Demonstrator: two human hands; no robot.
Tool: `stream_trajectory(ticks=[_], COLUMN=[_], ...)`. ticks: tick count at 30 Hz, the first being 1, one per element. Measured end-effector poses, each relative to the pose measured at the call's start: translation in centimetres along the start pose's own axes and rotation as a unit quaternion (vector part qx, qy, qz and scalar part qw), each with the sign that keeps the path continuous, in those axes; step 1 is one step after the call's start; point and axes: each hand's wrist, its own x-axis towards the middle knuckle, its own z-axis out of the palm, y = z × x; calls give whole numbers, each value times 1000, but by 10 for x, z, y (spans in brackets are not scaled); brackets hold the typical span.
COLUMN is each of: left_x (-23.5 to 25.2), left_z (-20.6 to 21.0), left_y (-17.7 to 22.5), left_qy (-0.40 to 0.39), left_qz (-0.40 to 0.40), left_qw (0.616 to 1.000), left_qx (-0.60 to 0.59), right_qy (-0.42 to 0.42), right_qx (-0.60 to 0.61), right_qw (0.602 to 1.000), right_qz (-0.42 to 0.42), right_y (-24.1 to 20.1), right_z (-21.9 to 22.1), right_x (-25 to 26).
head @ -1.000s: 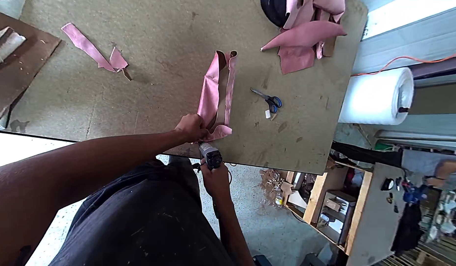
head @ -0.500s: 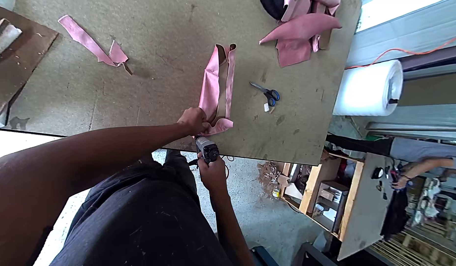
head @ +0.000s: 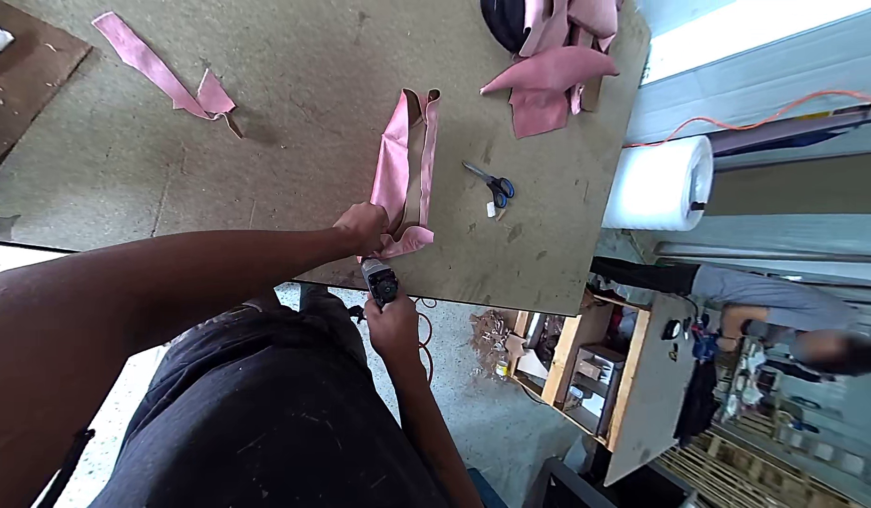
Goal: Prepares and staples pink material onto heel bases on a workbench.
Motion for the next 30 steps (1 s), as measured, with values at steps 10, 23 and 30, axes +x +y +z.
stream_trajectory(ticks=[10, 23, 30], left_x=[8, -37, -92], left_z=[2, 6, -14], left_y=[3, -7, -22], left_qy=[5, 92, 227], left_qz=[-1, 41, -52], left_qw=[1000, 994, 972], left_qx=[5, -40, 26], right_qy=[-13, 172, 127], right_qx=[29, -28, 39], right_qw=[999, 984, 975], right_qz=[-24, 30, -180], right_y=[23, 260, 233], right_z=[-10, -111, -172], right_x=[9, 168, 272])
